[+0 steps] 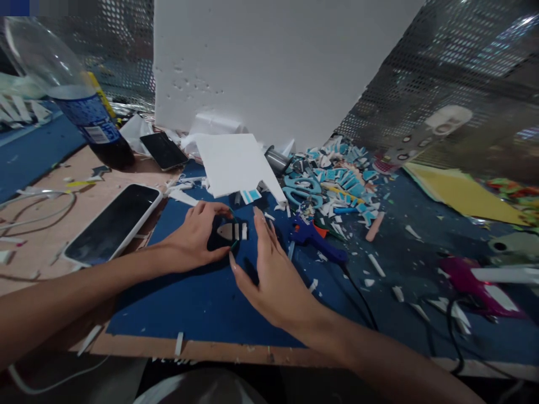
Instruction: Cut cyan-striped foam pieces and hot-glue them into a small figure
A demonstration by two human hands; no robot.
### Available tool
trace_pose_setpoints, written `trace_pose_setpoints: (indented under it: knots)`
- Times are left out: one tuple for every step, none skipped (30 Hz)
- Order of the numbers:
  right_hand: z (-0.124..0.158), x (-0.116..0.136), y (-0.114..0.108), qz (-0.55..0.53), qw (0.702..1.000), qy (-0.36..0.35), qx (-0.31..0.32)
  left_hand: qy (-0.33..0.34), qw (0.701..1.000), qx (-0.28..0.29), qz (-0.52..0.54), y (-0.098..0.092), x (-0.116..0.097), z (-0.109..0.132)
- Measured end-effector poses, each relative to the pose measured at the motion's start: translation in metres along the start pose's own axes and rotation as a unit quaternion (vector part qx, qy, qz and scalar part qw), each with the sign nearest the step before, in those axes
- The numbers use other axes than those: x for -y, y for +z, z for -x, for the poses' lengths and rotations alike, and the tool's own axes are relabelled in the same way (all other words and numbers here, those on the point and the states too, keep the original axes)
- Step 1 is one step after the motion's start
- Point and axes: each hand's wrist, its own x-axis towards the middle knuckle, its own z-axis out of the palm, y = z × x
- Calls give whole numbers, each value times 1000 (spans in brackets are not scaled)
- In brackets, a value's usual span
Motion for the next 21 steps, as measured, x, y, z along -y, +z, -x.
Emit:
trace_pose_setpoints:
  knots:
    - [-1, -1, -1, 3, 1000, -2, -17, 1, 1000, -3, -1, 0, 0, 0]
    - [-2, -2, -2, 9, 999, -2, -35, 3, 1000, -9, -7, -1, -1, 1]
    - [-3, -4, -3, 15, 999, -1, -52, 8, 1000, -15, -20, -1, -2, 2]
    - [-3, -6, -3, 24, 998, 0, -66, 19, 999, -20, -39, -1, -3, 3]
    - [-4, -7, -2, 32, 997, 1, -76, 36, 997, -22, -63, -2, -5, 3]
    - [-4, -8, -1, 38, 996, 1, -80, 57, 994, -21, -87, -2, -6, 4]
    - [-4, -8, 1, 41, 996, 1, -80, 81, 990, -18, -110, -2, -7, 5]
    - [-3, -8, 3, 40, 996, 0, -77, 102, 986, -16, -128, -2, -8, 5]
    - [-3, -7, 5, 37, 997, 0, -70, 119, 983, -16, -141, -1, -9, 6]
    - [-2, -7, 7, 33, 997, 3, -64, 131, 980, -18, -148, -1, -9, 6]
    - [-1, -6, 8, 29, 998, 5, -59, 138, 979, -20, -152, -1, -8, 6]
    - [-1, -6, 10, 26, 998, 7, -55, 143, 978, -20, -153, 0, -7, 7]
    - [0, -6, 11, 23, 998, 8, -51, 147, 977, -18, -152, 0, -7, 7]
    - [1, -6, 12, 21, 999, 6, -47, 151, 977, -14, -150, 0, -6, 7]
    - [1, -6, 13, 18, 999, 3, -44, 152, 977, -10, -146, 0, -5, 7]
    - [1, -6, 14, 17, 999, -1, -40, 153, 978, -7, -141, 0, -5, 7]
    - [2, -7, 14, 16, 999, -5, -38, 151, 979, -6, -134, 0, -5, 7]
    - [2, -7, 15, 17, 999, -10, -36, 149, 980, -5, -129, 0, -5, 7]
    - [2, -7, 15, 19, 999, -15, -35, 147, 981, -4, -126, -1, -6, 7]
    - [2, -7, 15, 22, 999, -19, -33, 146, 981, -3, -125, -1, -6, 7]
    - [2, -7, 15, 24, 999, -22, -31, 146, 981, -1, -127, -2, -7, 7]
